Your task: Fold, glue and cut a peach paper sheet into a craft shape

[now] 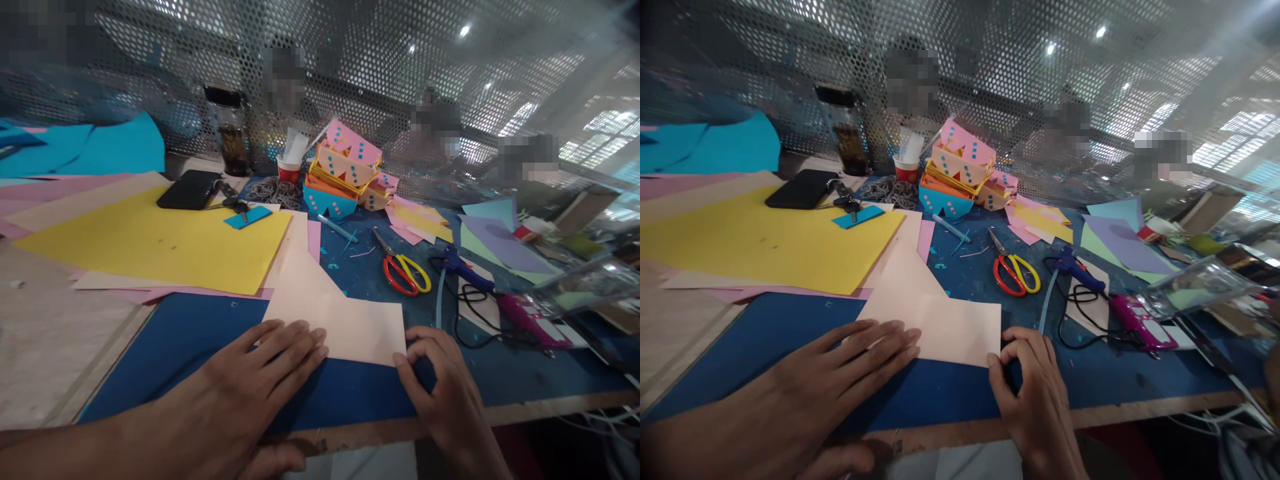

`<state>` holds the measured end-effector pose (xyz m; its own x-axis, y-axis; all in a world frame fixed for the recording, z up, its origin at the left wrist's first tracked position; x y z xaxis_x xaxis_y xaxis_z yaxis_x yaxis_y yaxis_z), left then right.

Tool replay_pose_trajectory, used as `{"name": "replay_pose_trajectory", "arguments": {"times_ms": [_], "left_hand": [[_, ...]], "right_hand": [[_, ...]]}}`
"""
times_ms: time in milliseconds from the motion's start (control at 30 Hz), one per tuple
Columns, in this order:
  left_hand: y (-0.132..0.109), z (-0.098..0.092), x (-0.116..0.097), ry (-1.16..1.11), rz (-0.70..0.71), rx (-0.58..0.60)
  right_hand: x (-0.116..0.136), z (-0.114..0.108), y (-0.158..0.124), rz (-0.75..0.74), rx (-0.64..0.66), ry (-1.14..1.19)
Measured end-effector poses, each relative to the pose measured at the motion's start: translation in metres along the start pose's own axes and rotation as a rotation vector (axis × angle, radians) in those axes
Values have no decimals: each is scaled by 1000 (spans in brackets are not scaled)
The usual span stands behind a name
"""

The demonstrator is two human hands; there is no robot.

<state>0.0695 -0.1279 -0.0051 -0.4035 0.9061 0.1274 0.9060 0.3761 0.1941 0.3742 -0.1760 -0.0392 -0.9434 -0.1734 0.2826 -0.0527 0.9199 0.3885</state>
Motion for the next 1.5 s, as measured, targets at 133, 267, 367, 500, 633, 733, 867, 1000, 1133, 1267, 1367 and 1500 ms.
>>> {"name": "replay_pose_trajectory", "arguments": {"times_ms": [133, 267, 367, 500, 633, 733, 867, 1000, 1133, 1267, 1367, 1500], "left_hand": [[0, 0, 1, -20, -3, -6], [2, 0, 2, -51, -12, -36], [1, 0, 2, -60, -15, -40], [1, 0, 1, -46, -17, -33], [1, 2, 2, -62, -18, -42], [1, 2, 2, -72, -14, -44], [1, 4, 2, -80, -24, -34], [2, 5, 2, -99, -26, -24], [2, 5, 2, -93, -21, -32], [2, 5, 2, -69, -7, -51], [2, 5, 2, -82, -8, -58], [4, 3, 2, -86, -8, -68]], "right_hand": [[5, 0, 0, 46, 13, 40], [7, -1, 1, 61, 22, 48], [7, -2, 1, 67, 13, 55], [8, -1, 1, 66, 10, 59], [8, -1, 2, 59, -2, 61], [8, -1, 1, 53, -7, 63], [8, -1, 1, 56, -28, 64], [12, -5, -1, 60, -164, 80], [34, -13, -8, -110, -335, 9], [69, -10, -10, -328, -78, 68], [85, -2, -6, -308, 103, 64], [89, 0, -3, -282, 185, 33]]}}
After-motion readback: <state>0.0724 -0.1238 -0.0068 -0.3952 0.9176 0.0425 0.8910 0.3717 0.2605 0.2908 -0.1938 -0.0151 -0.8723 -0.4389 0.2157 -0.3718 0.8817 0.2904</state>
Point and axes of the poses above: each hand's wrist, its own y-axis towards the middle knuckle, its own z-axis out of the palm, x = y × z, the point moved 1 cm from there along y, towards the middle knuckle, and after that the axes turned 3 degrees about x, right-handed, at the moved point
